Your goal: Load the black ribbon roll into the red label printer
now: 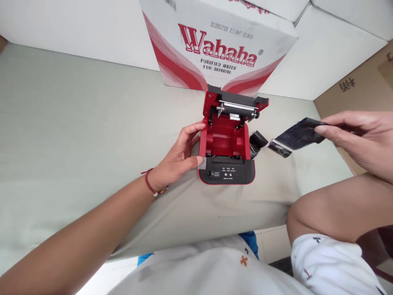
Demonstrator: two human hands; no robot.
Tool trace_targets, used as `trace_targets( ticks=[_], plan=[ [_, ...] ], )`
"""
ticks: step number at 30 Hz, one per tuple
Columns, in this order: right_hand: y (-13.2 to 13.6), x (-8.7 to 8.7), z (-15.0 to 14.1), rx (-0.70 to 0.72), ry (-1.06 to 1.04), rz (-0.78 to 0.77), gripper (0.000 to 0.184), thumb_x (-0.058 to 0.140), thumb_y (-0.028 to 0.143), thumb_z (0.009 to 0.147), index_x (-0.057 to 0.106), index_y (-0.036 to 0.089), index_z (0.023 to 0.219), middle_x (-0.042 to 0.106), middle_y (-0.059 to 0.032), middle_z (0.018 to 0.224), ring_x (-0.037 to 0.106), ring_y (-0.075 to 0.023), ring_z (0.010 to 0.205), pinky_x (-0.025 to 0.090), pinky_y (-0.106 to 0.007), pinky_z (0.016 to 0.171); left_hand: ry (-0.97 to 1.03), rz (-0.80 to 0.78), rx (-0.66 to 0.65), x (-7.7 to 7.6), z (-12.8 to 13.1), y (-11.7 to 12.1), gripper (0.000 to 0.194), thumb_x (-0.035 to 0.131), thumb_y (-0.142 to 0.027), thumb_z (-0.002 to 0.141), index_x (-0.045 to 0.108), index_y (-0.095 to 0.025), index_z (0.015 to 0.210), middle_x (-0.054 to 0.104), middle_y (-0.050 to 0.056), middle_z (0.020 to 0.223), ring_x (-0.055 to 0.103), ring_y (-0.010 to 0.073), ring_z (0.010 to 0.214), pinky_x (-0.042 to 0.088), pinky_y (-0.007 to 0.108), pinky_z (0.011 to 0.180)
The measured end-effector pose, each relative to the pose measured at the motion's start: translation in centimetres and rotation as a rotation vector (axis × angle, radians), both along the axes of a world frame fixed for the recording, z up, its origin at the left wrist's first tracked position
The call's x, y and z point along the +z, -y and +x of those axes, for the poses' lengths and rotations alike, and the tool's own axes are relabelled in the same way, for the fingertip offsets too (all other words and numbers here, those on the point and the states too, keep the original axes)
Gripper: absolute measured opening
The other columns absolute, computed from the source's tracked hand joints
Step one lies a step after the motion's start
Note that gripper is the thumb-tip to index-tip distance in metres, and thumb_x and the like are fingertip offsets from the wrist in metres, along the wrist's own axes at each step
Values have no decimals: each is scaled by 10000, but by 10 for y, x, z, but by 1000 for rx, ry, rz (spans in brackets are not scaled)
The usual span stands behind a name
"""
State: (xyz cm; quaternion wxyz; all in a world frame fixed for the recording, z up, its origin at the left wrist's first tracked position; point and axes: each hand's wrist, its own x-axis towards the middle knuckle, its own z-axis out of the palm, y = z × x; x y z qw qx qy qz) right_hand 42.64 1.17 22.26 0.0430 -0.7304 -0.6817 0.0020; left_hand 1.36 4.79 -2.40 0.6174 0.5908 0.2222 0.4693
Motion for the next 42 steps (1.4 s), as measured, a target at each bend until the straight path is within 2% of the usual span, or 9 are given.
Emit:
trace_targets(
  ticks=[3,6,12,17,22,28,36,39,42],
  plan=[
    [-12,-2,-5,77,3,-203,580,628,848,1097,945,362,1105,926,-55,1100,780,-261,851,558,-449,761,-12,-6,3,-1,-1,0,835,955,-626,1007,561,-506,1733,432,13,2015,473,412,1845,419,673,1559],
    [-29,-11,-14,275,-20,-435,592,598,824,1081,955,380,1243,924,-47,1117,820,-295,890,597,-448,779,-9,-5,16,0,-1,1,840,963,-636,996,573,-494,1727,427,15,2022,445,413,1864,403,666,1569],
    [-77,-51,-50,91,222,-501,512,620,500,1136,864,260,1517,899,-107,1333,815,-343,1174,600,-454,996,-11,-7,4,-1,-1,0,839,960,-625,998,572,-495,1731,444,21,2007,461,423,1855,415,696,1562],
    [-97,-86,-80,142,283,-611,243,739,411,1097,874,210,1119,853,-119,1091,739,-255,941,459,-361,773,-6,0,16,0,-1,-1,849,969,-603,991,578,-482,1735,430,33,2018,445,430,1869,355,713,1590],
    [-97,-98,-87,230,290,-626,235,759,405,1062,821,203,1165,823,-102,1079,665,-222,855,411,-349,725,-12,0,4,2,0,0,820,964,-582,1005,581,-506,1726,430,8,2017,420,417,1887,316,707,1606],
    [-78,-67,-73,436,182,-631,278,721,371,1073,857,232,1270,869,-97,1228,783,-246,987,554,-339,823,-4,-3,5,2,0,0,824,963,-585,1008,576,-483,1729,434,36,2016,484,420,1841,422,688,1554],
    [-1,6,-42,1290,-152,-361,383,543,370,1308,815,256,1552,913,-62,1301,888,-164,1073,708,-258,888,0,-9,5,3,0,1,813,962,-594,1010,581,-481,1720,437,31,2013,489,422,1838,423,667,1553],
    [9,12,-50,1453,-185,-414,371,527,320,1311,819,268,1534,928,-22,1260,885,-97,1093,697,-196,903,11,-16,0,0,0,0,821,964,-596,1004,583,-495,1724,432,31,2010,527,420,1804,481,668,1515],
    [1,1,-72,1446,-372,-496,358,553,237,1290,777,288,1565,917,-10,1319,875,-93,1178,693,-185,995,8,-7,0,-2,0,-1,816,966,-587,1003,587,-505,1721,423,16,2018,499,414,1827,442,664,1543]
  ],
)
